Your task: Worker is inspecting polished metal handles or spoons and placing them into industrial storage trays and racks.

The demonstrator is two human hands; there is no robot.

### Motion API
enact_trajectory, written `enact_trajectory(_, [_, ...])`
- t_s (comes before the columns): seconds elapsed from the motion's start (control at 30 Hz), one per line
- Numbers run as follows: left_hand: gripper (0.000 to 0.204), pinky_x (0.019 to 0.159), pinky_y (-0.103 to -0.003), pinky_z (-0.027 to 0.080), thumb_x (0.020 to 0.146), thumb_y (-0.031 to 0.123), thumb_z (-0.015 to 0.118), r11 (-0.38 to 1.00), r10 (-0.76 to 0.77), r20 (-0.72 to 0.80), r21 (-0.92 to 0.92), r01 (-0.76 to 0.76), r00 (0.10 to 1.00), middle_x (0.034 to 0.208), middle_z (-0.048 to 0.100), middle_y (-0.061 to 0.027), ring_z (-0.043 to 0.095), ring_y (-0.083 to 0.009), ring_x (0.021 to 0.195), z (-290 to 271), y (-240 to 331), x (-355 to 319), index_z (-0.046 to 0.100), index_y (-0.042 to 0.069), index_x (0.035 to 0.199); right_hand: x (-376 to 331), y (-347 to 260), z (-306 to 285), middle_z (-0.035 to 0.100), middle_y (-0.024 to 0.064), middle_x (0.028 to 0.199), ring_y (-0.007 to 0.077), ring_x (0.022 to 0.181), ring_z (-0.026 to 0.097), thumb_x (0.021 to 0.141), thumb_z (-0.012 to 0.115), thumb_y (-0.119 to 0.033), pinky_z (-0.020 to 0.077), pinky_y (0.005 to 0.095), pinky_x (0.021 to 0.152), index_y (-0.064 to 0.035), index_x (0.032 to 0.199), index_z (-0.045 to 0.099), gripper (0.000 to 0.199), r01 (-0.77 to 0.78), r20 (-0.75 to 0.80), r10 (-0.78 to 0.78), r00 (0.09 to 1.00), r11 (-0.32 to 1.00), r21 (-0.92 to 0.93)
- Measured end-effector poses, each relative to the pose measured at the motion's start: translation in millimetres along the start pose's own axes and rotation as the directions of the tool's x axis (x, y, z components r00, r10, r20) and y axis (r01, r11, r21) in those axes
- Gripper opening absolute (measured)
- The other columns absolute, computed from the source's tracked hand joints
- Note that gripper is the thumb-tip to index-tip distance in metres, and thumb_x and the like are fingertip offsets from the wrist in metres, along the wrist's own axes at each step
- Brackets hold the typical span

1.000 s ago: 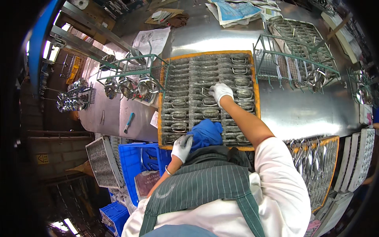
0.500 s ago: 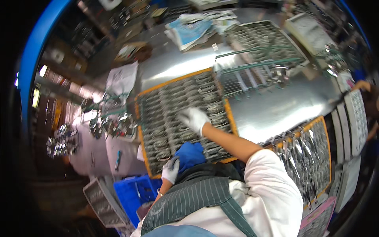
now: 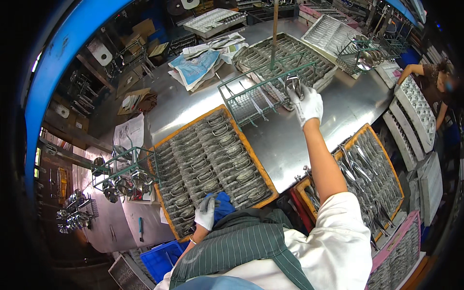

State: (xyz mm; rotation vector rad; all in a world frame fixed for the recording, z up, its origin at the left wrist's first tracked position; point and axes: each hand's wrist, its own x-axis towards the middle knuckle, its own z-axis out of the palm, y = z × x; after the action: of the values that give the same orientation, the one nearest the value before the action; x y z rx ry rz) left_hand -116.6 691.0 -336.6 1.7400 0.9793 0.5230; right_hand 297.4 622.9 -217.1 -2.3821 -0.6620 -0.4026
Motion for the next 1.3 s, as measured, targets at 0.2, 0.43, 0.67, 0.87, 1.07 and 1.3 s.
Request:
enact_trajectory(0.2, [0.024,0.073,-0.026,0.046,0.093,0.017,0.048,0.985,0.097,0.057,0.135,-0.104,0.994,0.084,0.065,-0.0100,0.062,-0.0137,0.079,-11,11,-3,0.059,-0.001,0.103,-18,-9,-19,0.059,0.0142,0.092,0.0301,0.087,0.056,0.087,0.053,-0.032,0.0429,0.0344,0.077,-0.0016,0.099,0.060,0.033,0.014,-0.241,0.035,0.970,0.980,0.198])
enact_trajectory(0.43, [0.023,0.073,-0.026,0.047,0.087,0.008,0.051,0.976,0.140,0.057,-0.178,-0.128,0.988,0.095,0.062,-0.0112,0.059,-0.0157,0.079,-29,77,8,0.059,-0.004,0.106,-126,-65,-25,0.062,0.0029,0.084,0.0082,0.067,0.054,0.079,0.067,-0.009,0.0450,0.0212,0.062,0.0002,0.101,0.060,0.025,-0.389,0.399,0.036,0.916,0.314,0.866])
enact_trajectory(0.67, [0.034,0.082,-0.029,0.043,0.072,0.006,0.065,0.842,0.536,0.049,0.042,-0.537,0.843,0.106,0.056,-0.0111,0.056,-0.0197,0.093,-34,138,45,0.058,-0.002,0.104,-169,-118,-10,0.062,0.0098,0.090,0.0213,0.084,0.060,0.076,0.068,-0.012,0.0465,0.0295,0.075,-0.0006,0.095,0.063,0.023,-0.272,0.505,-0.412,0.758,0.504,0.820])
enact_trajectory(0.87, [0.017,0.058,-0.023,0.035,0.085,0.016,0.059,0.938,0.201,-0.018,-0.283,-0.198,0.979,0.082,0.053,-0.0029,0.043,-0.0065,0.066,-31,134,43,0.057,0.000,0.081,-176,-138,-2,0.062,0.0098,0.092,0.0252,0.085,0.060,0.075,0.067,-0.014,0.0477,0.0331,0.074,-0.0030,0.097,0.063,0.025,0.338,0.221,-0.721,0.657,0.544,0.768])
enact_trajectory(1.07, [0.032,0.058,-0.020,0.038,0.090,0.031,0.054,0.791,-0.191,-0.116,-0.606,0.083,0.975,0.072,0.057,-0.0003,0.046,-0.0048,0.064,-41,125,52,0.060,0.000,0.086,-183,-154,-7,0.059,0.0057,0.076,0.0107,0.063,0.054,0.085,0.059,-0.035,0.0437,0.0245,0.058,0.0023,0.101,0.060,0.041,-0.589,0.876,-0.261,0.405,0.659,0.468])
enact_trajectory(1.3, [0.042,0.095,-0.034,0.038,0.087,0.025,0.054,0.902,0.215,-0.059,-0.371,-0.221,0.975,0.121,0.050,-0.0167,0.048,-0.0248,0.113,-54,89,64,0.049,-0.001,0.121,-190,-143,25,0.063,0.0054,0.097,0.0106,0.058,0.057,0.090,0.052,-0.025,0.0472,0.0209,0.052,-0.0013,0.112,0.055,0.032,-0.988,0.906,-0.395,0.153,-0.057,0.142])
